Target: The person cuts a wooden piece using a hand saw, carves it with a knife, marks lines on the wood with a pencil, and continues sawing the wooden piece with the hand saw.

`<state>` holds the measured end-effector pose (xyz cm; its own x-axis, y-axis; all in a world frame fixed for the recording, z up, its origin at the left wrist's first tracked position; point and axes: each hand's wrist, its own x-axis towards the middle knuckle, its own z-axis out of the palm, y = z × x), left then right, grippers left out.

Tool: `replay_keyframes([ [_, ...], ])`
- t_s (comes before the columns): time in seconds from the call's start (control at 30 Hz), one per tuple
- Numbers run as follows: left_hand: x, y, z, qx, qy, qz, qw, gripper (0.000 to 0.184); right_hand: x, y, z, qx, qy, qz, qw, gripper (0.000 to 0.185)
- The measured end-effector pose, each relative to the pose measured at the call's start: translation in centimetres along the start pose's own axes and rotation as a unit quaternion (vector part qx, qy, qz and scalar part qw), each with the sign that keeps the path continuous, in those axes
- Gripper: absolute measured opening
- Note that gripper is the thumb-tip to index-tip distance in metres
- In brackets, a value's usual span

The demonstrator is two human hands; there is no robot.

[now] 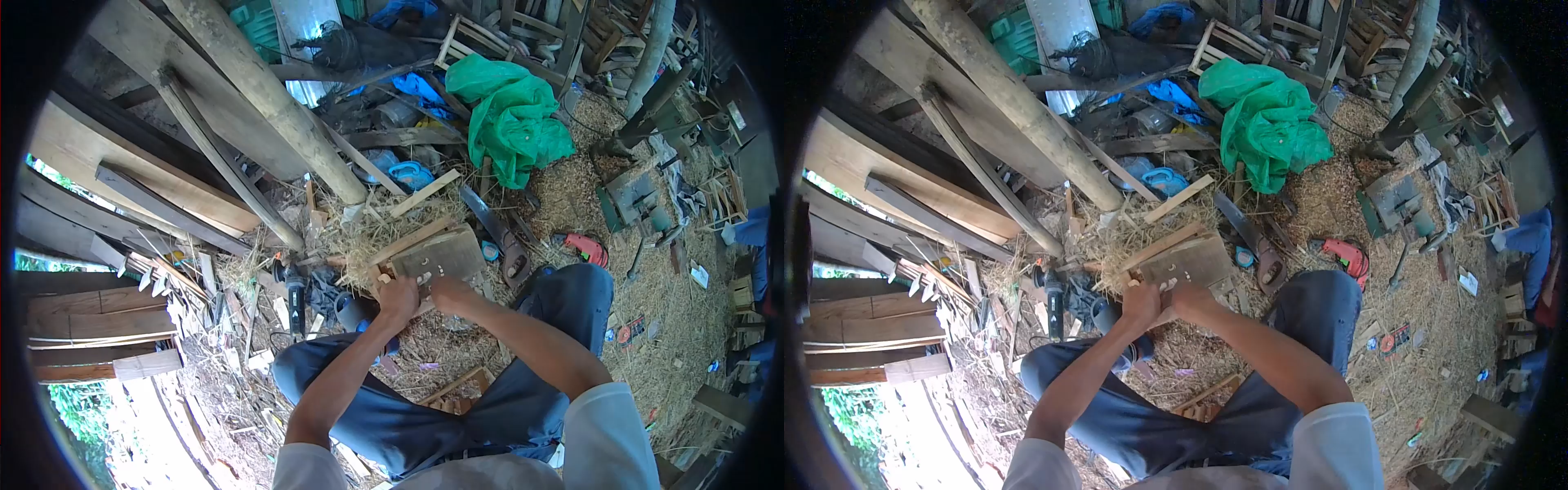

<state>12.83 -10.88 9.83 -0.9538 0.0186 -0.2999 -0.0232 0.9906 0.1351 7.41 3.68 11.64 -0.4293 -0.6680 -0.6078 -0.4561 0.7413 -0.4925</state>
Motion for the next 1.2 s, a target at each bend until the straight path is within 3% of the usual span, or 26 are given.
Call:
replay_keyframes([
  [0.07, 0.0, -0.3, 0.7, 0.005, 0.007, 0.013, 1.0, 0.015, -3.7, -2.6, -1.4, 0.098, 0.097, 0.025, 0.99, 0.02],
  [0.17, -0.5, 0.5, -0.8, 0.026, -0.028, 0.025, 0.999, 0.014, -4.1, -2.5, -0.3, 0.059, 0.078, 0.048, 0.994, 0.025],
  [0.37, -0.5, 0.5, 0.4, 0.013, 0.012, 0.034, 0.999, 0.016, -2.7, -3.0, 0.0, 0.017, 0.053, 0.117, 0.992, 0.031],
  [0.5, -0.9, 1.2, -0.9, 0.043, 0.049, 0.051, 0.997, 0.018, -1.2, -2.5, 1.2, 0.015, 0.083, 0.119, 0.989, 0.027],
  [0.57, -0.9, 1.5, -1.0, 0.054, 0.0, 0.045, 0.998, 0.018, -0.2, -1.9, 2.3, -0.006, 0.108, 0.091, 0.99, 0.027],
  [0.67, -0.7, 1.3, -0.5, 0.056, 0.007, 0.041, 0.998, 0.021, 0.1, -3.0, 1.0, 0.037, 0.078, 0.16, 0.983, 0.023],
  [0.8, -0.6, 1.7, -0.4, 0.012, 0.033, 0.022, 0.999, 0.024, 1.2, -2.1, 1.8, 0.061, 0.081, 0.18, 0.978, 0.023],
  [0.9, 0.2, 1.5, 0.3, 0.016, 0.053, 0.018, 0.998, 0.025, 2.7, -0.5, 2.4, 0.046, 0.08, 0.163, 0.982, 0.024],
  [0.97, 0.2, 1.2, 0.2, 0.004, 0.027, 0.014, 1.0, 0.026, 2.2, 0.8, 3.2, -0.005, 0.101, 0.067, 0.993, 0.027],
  [1.0, 0.6, 1.1, -0.6, 0.008, 0.037, 0.016, 0.999, 0.026, 2.0, 0.9, 2.1, -0.008, 0.112, 0.066, 0.992, 0.027],
  [1.1, -0.5, 1.2, -1.1, 0.047, 0.013, 0.036, 0.998, 0.027, 0.9, 1.0, 2.1, 0.054, 0.078, 0.052, 0.994, 0.033],
  [1.2, 0.2, 0.7, -0.3, 0.039, -0.044, 0.021, 0.998, 0.028, -0.5, 1.2, 2.8, -0.059, 0.084, -0.028, 0.994, 0.035],
])
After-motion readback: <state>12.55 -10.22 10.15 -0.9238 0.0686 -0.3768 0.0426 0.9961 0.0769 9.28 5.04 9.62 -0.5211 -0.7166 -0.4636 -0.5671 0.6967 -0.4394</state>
